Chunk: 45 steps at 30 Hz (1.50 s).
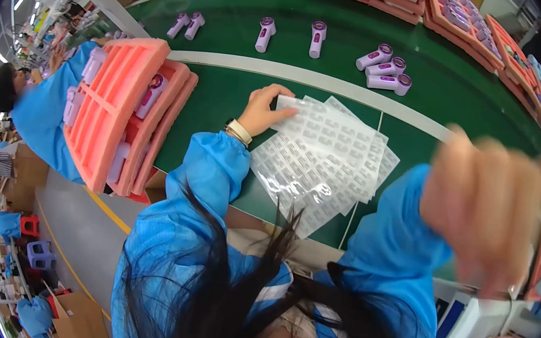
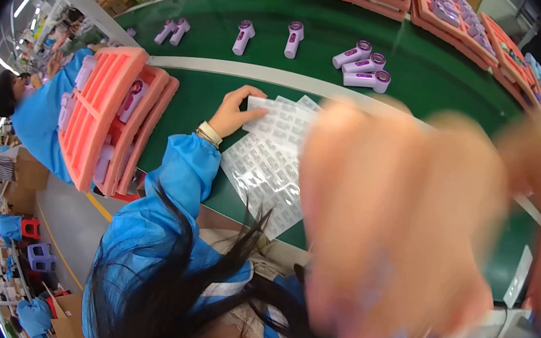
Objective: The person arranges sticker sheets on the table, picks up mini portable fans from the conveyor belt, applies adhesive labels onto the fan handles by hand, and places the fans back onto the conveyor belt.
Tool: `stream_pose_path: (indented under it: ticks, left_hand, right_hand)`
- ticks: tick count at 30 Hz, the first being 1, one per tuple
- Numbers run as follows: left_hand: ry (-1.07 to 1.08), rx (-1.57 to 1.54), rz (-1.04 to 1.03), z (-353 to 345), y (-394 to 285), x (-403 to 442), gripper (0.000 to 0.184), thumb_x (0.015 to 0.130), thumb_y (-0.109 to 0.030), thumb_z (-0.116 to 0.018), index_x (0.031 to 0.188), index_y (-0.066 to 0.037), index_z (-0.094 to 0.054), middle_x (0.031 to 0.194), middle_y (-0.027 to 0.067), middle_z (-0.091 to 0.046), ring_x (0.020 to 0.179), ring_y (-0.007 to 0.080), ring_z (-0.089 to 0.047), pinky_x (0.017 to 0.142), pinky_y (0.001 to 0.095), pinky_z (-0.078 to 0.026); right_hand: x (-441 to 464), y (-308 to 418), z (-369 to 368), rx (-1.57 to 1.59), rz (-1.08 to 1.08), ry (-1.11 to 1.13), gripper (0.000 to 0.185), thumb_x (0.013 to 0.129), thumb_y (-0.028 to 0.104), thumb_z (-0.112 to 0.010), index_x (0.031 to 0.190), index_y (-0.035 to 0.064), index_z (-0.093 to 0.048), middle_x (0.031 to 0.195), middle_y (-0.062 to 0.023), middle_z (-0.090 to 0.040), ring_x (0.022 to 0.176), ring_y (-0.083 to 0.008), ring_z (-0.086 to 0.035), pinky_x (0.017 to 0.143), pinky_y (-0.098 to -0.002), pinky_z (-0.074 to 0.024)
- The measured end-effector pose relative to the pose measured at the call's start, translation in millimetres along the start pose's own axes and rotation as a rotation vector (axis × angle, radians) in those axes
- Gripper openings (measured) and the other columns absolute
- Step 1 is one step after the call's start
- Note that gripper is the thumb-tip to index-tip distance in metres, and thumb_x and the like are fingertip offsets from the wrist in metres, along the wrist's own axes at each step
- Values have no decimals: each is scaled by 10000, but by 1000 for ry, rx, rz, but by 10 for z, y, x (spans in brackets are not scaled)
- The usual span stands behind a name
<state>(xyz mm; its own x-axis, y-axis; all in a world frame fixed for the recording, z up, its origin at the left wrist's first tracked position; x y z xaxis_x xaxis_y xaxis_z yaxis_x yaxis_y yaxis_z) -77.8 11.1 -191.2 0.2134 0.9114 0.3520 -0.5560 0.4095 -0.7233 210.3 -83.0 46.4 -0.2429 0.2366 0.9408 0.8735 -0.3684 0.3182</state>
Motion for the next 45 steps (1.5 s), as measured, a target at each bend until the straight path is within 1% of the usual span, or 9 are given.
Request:
stream_pose_path:
  ticks: [3,6,8,11,21,30,38,42,45]
  left_hand:
    - [41,-424,154,-14,-33,67,236,821,-149,-733,997,-54,-608,880,30,-652,783,79,-588,685,232,-474]
    - [110,-614,199,-50,-43,182,241,833,-126,-711,1022,-35,-593,887,28,-650,800,88,-593,711,240,-478]
    - [147,-652,155,-77,-46,219,254,839,-109,-702,1047,-21,-585,890,35,-651,813,88,-596,720,240,-478]
    - [148,-700,98,-99,-61,233,235,850,-120,-696,1038,-17,-600,907,33,-654,822,88,-597,724,237,-473]
    - [162,-734,97,-118,-4,183,187,899,-164,-645,917,18,-605,841,61,-663,745,91,-594,663,251,-471]
    - [134,-682,70,-129,15,164,196,922,-199,-625,944,-6,-602,862,19,-631,795,67,-556,707,245,-450]
    - [125,-544,117,-77,5,131,206,900,-221,-639,853,-26,-593,790,12,-585,741,58,-512,655,261,-440]
    - [-43,-256,-55,-88,-9,122,191,851,-212,-660,869,-28,-614,784,75,-607,733,198,-592,658,305,-450]
    - [-189,72,-7,42,-149,140,303,817,-304,-689,1009,-78,-628,1074,91,-573,1034,288,-544,873,399,-408]
  right_hand:
    - [-51,-533,207,-452,-248,-161,361,840,117,-618,1170,7,-520,912,-120,-640,855,-197,-622,783,-306,-465]
    - [-542,-1198,534,-1229,-626,-88,342,813,125,-682,1127,54,-566,945,-75,-636,888,-200,-622,775,-319,-486]
    - [-1045,-1439,704,-1398,-863,-101,301,806,122,-695,1090,72,-608,963,-60,-636,871,-208,-618,781,-314,-491]
    - [-1440,-1503,716,-1497,-873,-152,296,780,113,-725,1062,81,-642,909,-77,-638,828,-212,-616,767,-311,-498]
    - [-1577,-1471,578,-1110,-1020,-594,162,799,74,-727,947,40,-670,839,-46,-670,795,-121,-602,742,-264,-473]
    - [-1374,-1542,670,-1239,-825,-440,302,796,97,-725,1090,74,-660,1019,-17,-666,913,-128,-586,814,-287,-432]
    - [-1292,-1672,875,-972,-976,-377,459,780,7,-715,1217,69,-588,866,9,-630,758,-45,-549,670,-206,-412]
    - [-1273,-1616,1181,-870,-814,-532,465,816,-21,-690,1254,34,-546,876,-26,-625,795,-73,-584,708,-208,-463]
    - [-1405,-1424,1443,-915,-807,-590,475,834,-26,-677,1282,26,-525,901,-50,-632,845,-111,-612,778,-227,-490]
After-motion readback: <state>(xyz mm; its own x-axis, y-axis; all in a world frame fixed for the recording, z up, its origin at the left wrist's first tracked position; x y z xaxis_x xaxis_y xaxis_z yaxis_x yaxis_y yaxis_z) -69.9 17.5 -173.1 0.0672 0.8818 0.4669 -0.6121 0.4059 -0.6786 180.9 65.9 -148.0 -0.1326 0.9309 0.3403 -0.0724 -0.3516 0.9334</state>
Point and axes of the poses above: each hand's wrist, its own x-axis towards the middle knuckle, its own z-axis out of the back of the hand, y = z × x, the point moved 1 cm from there along x, towards the middle knuckle
